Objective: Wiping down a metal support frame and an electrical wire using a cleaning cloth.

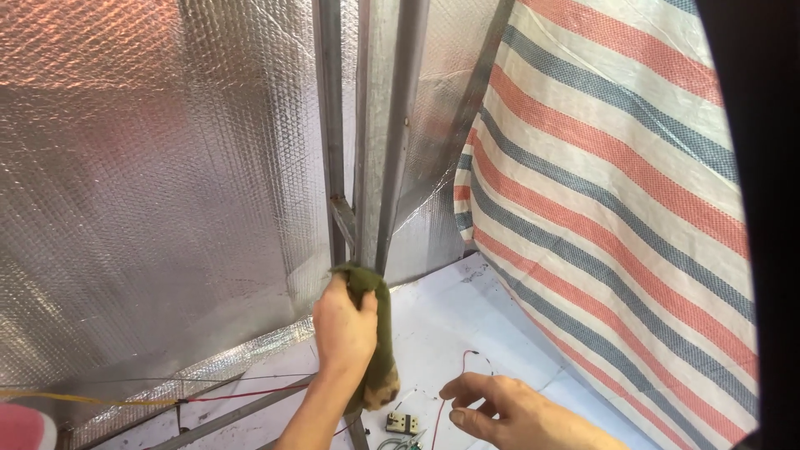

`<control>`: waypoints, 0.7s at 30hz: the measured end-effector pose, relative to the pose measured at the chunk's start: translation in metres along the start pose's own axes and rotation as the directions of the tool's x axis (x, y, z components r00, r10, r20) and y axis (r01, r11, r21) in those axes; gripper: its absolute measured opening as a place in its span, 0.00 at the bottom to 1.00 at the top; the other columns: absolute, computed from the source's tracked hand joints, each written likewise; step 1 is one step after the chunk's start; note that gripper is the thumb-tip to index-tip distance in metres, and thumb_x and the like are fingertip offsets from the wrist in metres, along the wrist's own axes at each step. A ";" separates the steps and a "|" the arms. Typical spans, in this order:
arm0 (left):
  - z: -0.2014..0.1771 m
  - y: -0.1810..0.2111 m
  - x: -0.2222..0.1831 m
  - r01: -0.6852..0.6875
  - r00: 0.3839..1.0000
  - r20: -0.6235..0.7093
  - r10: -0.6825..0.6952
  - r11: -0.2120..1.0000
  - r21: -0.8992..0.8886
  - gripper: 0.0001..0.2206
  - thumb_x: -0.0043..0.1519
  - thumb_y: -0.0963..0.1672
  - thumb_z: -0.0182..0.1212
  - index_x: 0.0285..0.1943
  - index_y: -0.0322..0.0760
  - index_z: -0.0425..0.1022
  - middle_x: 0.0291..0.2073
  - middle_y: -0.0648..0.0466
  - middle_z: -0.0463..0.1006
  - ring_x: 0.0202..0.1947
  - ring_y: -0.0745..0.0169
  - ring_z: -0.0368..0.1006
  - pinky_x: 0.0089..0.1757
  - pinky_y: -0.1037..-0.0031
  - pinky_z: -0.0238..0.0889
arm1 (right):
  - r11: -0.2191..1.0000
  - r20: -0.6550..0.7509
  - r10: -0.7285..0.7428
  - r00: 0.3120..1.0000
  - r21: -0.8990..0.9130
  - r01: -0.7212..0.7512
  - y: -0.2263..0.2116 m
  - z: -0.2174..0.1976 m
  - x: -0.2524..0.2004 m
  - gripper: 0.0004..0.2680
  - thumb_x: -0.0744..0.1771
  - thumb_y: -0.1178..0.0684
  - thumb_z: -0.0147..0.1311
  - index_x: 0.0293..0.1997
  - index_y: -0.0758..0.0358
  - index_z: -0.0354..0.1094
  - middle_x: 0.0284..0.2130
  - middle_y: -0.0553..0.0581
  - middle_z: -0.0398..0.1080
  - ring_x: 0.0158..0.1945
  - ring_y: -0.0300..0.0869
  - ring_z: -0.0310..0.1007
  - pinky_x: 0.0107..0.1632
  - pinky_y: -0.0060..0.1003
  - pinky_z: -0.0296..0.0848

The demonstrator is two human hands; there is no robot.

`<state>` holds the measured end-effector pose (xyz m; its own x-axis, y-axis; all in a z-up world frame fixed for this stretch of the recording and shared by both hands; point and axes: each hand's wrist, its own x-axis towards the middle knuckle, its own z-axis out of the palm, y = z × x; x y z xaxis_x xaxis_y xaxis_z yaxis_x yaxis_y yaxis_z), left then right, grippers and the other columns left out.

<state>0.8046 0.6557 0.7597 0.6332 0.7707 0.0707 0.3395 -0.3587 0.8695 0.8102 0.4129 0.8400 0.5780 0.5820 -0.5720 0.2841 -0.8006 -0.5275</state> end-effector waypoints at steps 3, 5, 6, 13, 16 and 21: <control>-0.013 0.017 -0.009 0.046 0.999 0.029 -0.044 0.996 -0.082 0.09 0.61 0.44 0.60 0.49 0.41 0.77 0.39 0.49 0.85 0.37 0.47 0.82 0.43 0.59 0.76 | 0.999 0.026 0.048 0.998 -0.026 -0.048 -0.017 -0.006 -0.002 0.16 0.67 0.33 0.47 0.63 0.31 0.69 0.57 0.35 0.75 0.59 0.26 0.74 0.62 0.24 0.71; -0.002 -0.005 0.000 0.055 0.996 0.075 -0.056 0.998 0.011 0.10 0.61 0.44 0.61 0.50 0.39 0.76 0.40 0.47 0.84 0.40 0.44 0.81 0.45 0.57 0.75 | 1.000 0.011 0.000 1.000 -0.030 0.000 -0.026 -0.008 0.000 0.16 0.68 0.35 0.47 0.62 0.34 0.70 0.55 0.36 0.76 0.57 0.28 0.75 0.60 0.25 0.72; 0.003 -0.016 0.004 0.061 0.990 0.121 -0.073 0.993 0.104 0.11 0.61 0.45 0.62 0.51 0.36 0.75 0.42 0.44 0.83 0.43 0.41 0.80 0.48 0.55 0.74 | 0.998 -0.005 -0.047 0.999 -0.035 0.046 -0.030 -0.008 0.002 0.15 0.69 0.37 0.46 0.61 0.37 0.71 0.53 0.38 0.76 0.54 0.30 0.77 0.58 0.27 0.73; -0.001 0.004 0.006 0.034 0.999 0.036 -0.034 0.999 0.012 0.13 0.59 0.44 0.62 0.51 0.37 0.76 0.41 0.41 0.84 0.44 0.37 0.80 0.51 0.55 0.71 | 0.986 -0.090 -0.165 0.982 -0.004 0.165 -0.066 -0.016 0.017 0.16 0.68 0.41 0.48 0.64 0.42 0.66 0.56 0.45 0.78 0.55 0.35 0.79 0.57 0.35 0.77; -0.011 0.015 0.007 0.049 0.997 0.055 -0.049 0.999 -0.003 0.13 0.59 0.44 0.61 0.51 0.38 0.75 0.42 0.42 0.84 0.47 0.37 0.77 0.52 0.56 0.69 | 0.965 -0.183 -0.238 0.954 0.065 0.253 -0.084 -0.016 0.025 0.19 0.67 0.45 0.50 0.66 0.44 0.62 0.54 0.44 0.78 0.51 0.36 0.84 0.54 0.35 0.78; -0.011 0.000 0.008 0.128 0.972 0.194 -0.130 0.992 0.022 0.14 0.58 0.43 0.58 0.54 0.43 0.75 0.37 0.44 0.83 0.40 0.42 0.80 0.44 0.56 0.74 | 0.974 -0.193 -0.175 0.965 0.106 0.198 -0.113 -0.014 0.023 0.22 0.67 0.44 0.48 0.71 0.34 0.53 0.63 0.46 0.62 0.52 0.35 0.80 0.51 0.37 0.79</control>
<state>0.8017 0.6680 0.7658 0.7064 0.6941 -0.1387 0.4329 -0.2686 0.8605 0.8017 0.5147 0.8952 0.6558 0.6748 -0.3385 0.3105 -0.6498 -0.6938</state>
